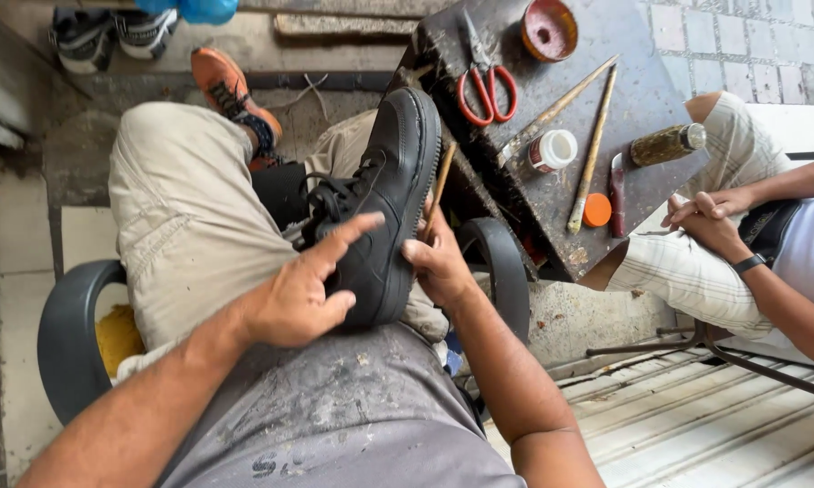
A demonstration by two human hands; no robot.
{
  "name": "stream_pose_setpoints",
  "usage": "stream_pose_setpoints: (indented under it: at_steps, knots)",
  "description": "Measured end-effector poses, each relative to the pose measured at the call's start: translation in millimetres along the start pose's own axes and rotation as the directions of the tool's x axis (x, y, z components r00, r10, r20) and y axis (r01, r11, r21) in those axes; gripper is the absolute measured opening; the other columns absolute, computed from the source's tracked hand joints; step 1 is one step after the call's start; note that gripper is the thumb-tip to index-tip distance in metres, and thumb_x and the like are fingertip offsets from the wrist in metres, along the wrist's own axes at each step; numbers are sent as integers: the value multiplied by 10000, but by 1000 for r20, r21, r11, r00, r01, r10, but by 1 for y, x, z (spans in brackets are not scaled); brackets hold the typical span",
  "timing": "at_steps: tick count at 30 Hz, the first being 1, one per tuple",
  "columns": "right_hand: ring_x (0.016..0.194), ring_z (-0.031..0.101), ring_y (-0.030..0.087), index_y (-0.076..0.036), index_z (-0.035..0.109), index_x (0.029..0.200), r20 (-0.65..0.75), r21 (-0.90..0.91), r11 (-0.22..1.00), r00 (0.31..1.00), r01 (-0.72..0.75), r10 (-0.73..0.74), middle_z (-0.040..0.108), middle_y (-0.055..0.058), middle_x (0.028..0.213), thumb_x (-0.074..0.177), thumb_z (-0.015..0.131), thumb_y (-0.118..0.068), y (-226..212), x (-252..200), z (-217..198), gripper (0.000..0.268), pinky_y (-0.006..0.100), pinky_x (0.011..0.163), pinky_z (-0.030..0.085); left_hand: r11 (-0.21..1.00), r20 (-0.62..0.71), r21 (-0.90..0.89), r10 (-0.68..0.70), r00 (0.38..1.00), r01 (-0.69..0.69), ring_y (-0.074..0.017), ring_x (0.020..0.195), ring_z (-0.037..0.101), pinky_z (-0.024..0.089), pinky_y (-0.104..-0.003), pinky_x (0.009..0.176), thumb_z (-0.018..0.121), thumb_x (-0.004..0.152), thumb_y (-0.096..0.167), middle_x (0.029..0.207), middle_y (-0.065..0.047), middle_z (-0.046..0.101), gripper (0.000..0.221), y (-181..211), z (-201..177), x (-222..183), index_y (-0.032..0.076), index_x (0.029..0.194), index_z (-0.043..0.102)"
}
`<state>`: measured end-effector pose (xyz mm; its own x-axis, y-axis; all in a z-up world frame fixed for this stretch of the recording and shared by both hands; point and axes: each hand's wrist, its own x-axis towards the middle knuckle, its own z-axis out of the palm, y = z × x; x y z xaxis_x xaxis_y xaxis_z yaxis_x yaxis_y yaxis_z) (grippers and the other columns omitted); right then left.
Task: Applying adhesive or dye to the edge of a black sneaker using a small applicator stick and trimming with scissors.
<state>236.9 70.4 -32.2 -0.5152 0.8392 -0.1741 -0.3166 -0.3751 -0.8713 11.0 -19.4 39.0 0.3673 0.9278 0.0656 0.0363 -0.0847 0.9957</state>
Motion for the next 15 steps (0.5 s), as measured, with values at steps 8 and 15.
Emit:
stream_pose_setpoints:
  at_steps: [8,15]
  knots:
    - [1025,723,249,55,549,1342,357,171,976,932,-135,66,731,142,1159,716,980,-297,-17,-9,13,837,387,911,610,929,449,352,-64,891,-111,-216,1081,780,556,-394,926,702,916,286,1326,-25,768,621,120,-52,-38,154,1489,502]
    - [1044,724,251,34,616,1295,560,110,983,826,-144,58,741,136,1161,789,942,-302,-20,-1,41,689,396,927,608,937,-319,277,300,899,-214,-230,1334,568,466,-378,1135,817,826,339,1462,-100,532,773,69,-86,19,76,1462,466]
